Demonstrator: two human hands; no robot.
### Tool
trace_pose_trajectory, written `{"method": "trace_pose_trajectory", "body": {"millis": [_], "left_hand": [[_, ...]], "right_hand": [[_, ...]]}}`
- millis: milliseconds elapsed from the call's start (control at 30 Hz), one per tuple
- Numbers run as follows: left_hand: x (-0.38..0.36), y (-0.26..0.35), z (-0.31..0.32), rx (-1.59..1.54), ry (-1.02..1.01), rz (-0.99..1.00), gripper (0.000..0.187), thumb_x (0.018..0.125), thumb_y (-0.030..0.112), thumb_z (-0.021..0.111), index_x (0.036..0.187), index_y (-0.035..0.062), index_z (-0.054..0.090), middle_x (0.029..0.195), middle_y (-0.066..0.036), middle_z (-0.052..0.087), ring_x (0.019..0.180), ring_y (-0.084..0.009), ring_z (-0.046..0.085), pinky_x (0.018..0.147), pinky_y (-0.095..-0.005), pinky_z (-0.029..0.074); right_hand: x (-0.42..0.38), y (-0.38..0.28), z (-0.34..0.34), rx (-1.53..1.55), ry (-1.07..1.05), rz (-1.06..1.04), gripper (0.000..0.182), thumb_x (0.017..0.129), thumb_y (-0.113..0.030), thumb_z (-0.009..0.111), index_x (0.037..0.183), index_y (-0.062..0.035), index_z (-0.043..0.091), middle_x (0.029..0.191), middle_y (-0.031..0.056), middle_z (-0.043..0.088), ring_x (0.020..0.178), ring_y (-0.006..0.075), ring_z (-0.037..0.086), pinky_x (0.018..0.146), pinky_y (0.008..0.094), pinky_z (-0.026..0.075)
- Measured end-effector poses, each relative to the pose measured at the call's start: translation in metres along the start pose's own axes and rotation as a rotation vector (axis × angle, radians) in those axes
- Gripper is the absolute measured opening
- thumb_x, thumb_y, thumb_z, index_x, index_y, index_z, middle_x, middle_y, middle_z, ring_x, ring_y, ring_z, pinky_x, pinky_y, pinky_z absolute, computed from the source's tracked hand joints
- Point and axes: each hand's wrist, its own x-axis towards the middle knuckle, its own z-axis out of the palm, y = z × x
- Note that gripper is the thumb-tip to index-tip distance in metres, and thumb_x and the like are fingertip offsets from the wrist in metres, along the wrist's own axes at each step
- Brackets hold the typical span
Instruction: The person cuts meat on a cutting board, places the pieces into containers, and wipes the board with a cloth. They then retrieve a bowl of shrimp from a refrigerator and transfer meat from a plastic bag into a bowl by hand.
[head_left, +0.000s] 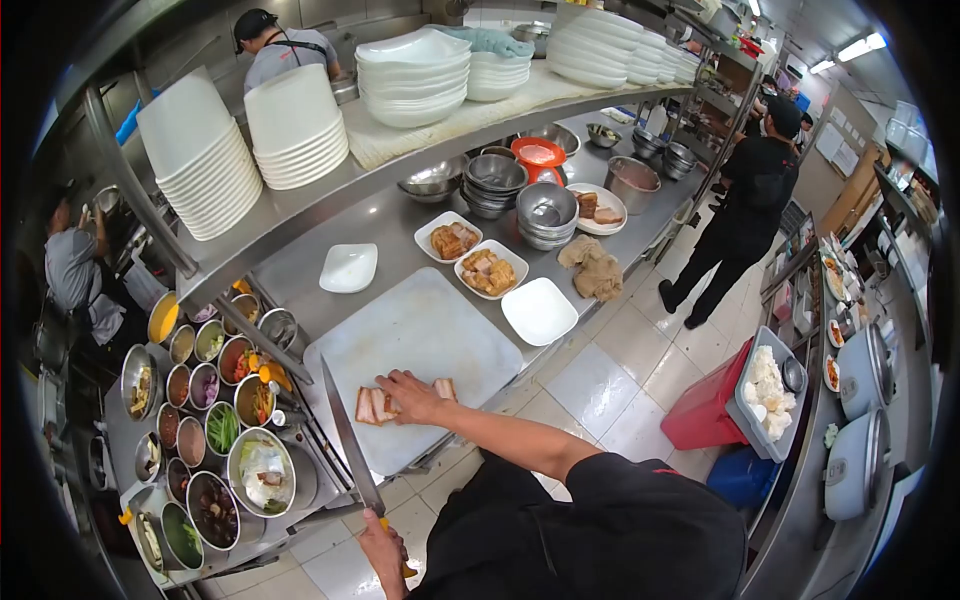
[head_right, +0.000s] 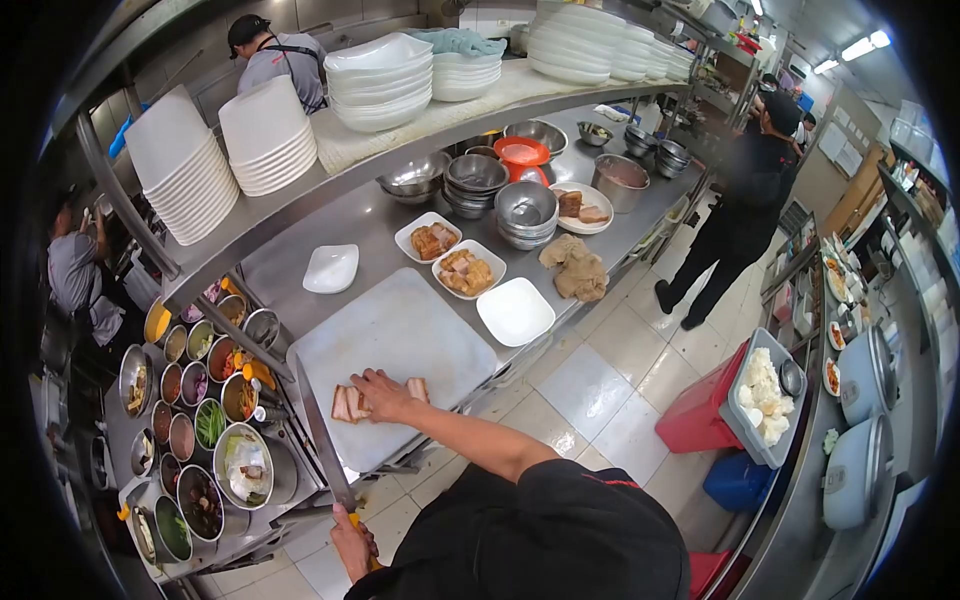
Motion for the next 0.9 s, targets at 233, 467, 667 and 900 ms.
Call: {"method": "trace_pose_trajectory", "body": {"millis": [233,467,667,900], "left_hand": [[0.000,-0.012,-0.003,0.060,0.046,0.043,0.065,0.094,0.062,0.038,0.059,0.0084,0.043,0.046,0.000,0.038,0.035,-0.0107,0.037,0.033,-0.0274,0.028],[-0.023,-0.003,0.000,0.013,0.081,-0.056,0.065,0.094,0.061,0.041,0.061,0.0056,0.047,0.049,0.001,0.041,0.040,-0.0095,0.039,0.037,-0.0270,0.029],[-0.024,0.001,0.028,0.190,-0.007,-0.043,0.068,0.094,0.059,0.043,0.061,0.0003,0.053,0.051,-0.004,0.047,0.047,-0.0112,0.046,0.046,-0.0292,0.037],[-0.025,0.022,0.073,0.545,-0.099,0.065,0.074,0.096,0.057,0.035,0.077,-0.0096,0.061,0.071,-0.031,0.060,0.074,-0.0428,0.060,0.071,-0.0465,0.046]], "right_hand": [[0.029,0.003,0.019,0.076,0.183,-0.247,0.118,0.048,-0.019,0.088,0.146,-0.0029,0.022,0.126,0.0218,0.048,0.116,0.0399,0.045,0.102,0.0440,0.036],[-0.071,-0.023,-0.049,-0.215,0.322,0.468,0.089,0.063,-0.044,0.080,0.133,-0.0037,0.043,0.127,0.0187,0.045,0.115,0.0330,0.045,0.093,0.0457,0.041],[-0.068,0.034,-0.018,-0.015,0.373,0.272,0.087,0.058,-0.029,0.079,0.131,-0.0045,0.039,0.123,0.0209,0.045,0.111,0.0365,0.045,0.089,0.0477,0.042],[-0.077,0.071,-0.059,0.189,0.282,-0.064,0.066,0.059,-0.014,0.073,0.119,-0.0041,0.048,0.113,0.0166,0.054,0.107,0.0358,0.049,0.094,0.0445,0.043]]}}
